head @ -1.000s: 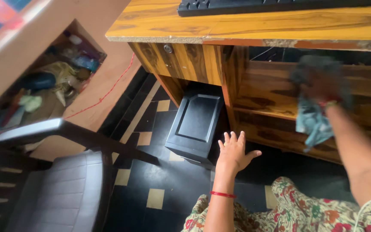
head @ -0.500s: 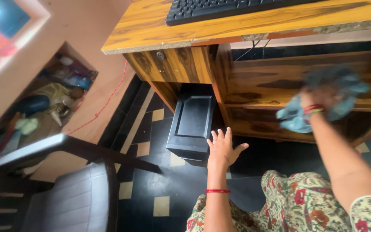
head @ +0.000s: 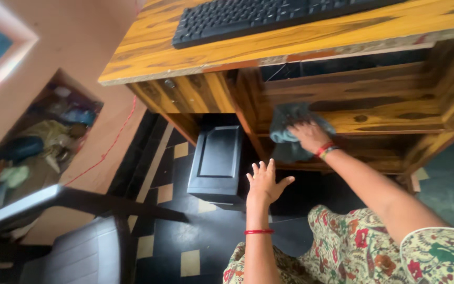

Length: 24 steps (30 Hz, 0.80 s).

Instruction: The person cleans a wooden computer desk and a CPU tower using a cloth, wiping the tabletop, shelves, and the top and sides of the computer case.

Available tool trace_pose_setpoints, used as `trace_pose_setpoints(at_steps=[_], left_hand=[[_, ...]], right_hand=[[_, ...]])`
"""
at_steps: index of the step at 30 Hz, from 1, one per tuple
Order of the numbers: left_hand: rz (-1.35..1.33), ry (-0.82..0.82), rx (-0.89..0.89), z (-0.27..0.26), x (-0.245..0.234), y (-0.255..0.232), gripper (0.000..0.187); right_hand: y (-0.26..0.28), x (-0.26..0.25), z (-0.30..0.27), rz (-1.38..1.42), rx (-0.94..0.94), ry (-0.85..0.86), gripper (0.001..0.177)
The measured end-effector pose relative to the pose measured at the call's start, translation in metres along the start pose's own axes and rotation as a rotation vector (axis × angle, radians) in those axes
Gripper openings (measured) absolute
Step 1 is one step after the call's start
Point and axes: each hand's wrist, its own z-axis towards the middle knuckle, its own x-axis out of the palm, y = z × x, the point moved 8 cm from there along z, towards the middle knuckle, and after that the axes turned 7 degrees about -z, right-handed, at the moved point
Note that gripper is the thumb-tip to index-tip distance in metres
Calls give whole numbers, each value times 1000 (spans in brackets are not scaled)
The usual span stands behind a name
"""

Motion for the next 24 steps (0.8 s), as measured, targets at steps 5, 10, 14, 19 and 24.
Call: trace_pose_setpoints(at_steps=[5, 10, 14, 19, 24], left_hand=[[0, -6, 8, 3, 3, -4, 103], [20, -14, -4, -6, -5, 3, 104], [18, -18, -39, -19, -20, 14, 103], [35, -44, -60, -24, -36, 34, 102], [-29, -46, -70, -23, -40, 36, 100]], right_hand=[[-92, -17, -79, -41, 44, -58, 74], [-172, -21, -143, -186, 210, 91, 81], [-216, -27, -189, -160, 438, -38, 73], [-199, -34, -217, -389, 666, -104, 52], [-195, -59, -226, -394, 672, -150, 51]])
